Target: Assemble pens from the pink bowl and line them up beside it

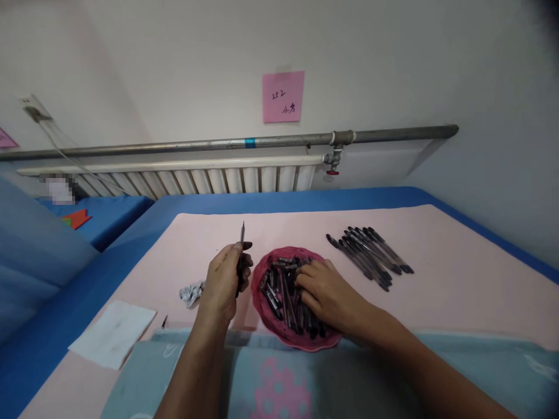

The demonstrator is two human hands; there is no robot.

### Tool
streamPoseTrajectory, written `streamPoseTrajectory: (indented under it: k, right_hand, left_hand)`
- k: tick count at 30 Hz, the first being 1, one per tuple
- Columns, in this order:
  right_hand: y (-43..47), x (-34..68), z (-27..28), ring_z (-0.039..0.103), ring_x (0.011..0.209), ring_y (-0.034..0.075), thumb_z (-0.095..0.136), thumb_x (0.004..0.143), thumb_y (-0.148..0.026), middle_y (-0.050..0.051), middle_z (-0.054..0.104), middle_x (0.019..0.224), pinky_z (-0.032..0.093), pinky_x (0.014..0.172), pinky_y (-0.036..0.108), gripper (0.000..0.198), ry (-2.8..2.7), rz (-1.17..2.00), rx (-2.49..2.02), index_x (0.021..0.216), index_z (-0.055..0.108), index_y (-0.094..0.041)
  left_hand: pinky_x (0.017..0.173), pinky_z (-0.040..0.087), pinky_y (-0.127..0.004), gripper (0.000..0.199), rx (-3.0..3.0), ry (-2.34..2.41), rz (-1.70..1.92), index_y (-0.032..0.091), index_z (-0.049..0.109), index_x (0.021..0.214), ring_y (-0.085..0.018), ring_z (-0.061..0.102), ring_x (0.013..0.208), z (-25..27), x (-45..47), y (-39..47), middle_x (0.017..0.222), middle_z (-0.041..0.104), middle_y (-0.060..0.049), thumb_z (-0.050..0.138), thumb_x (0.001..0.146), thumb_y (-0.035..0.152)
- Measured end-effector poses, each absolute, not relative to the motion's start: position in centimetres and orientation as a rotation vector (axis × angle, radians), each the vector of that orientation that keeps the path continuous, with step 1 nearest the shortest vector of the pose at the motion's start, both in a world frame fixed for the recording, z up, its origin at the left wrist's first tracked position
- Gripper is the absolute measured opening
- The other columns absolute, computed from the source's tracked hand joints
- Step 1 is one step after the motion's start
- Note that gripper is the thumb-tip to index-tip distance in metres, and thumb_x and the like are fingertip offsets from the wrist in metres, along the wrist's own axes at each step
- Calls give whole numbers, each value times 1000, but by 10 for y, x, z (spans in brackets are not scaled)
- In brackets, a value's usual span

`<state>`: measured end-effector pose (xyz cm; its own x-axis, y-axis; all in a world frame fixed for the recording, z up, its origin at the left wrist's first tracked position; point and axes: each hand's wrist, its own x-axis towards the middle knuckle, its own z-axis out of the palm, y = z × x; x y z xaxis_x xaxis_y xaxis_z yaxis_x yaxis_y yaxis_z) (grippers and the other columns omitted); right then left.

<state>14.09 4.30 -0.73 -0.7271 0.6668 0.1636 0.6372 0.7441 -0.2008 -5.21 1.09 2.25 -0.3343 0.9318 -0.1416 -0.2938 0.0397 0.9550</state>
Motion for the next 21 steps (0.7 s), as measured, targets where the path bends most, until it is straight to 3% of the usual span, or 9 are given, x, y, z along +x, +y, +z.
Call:
streamPoseTrajectory:
  k: [21]
  right_hand:
    - [45,144,-7,49,75,18,41,79,-12,5,59,77,29,73,33,17,-2640,162,-1123,70,54,-17]
  left_hand:
    - [37,22,-16,32,736,1291,1486,13,61,89,-3,38,41,24,-49,9,61,52,2,57,72,41]
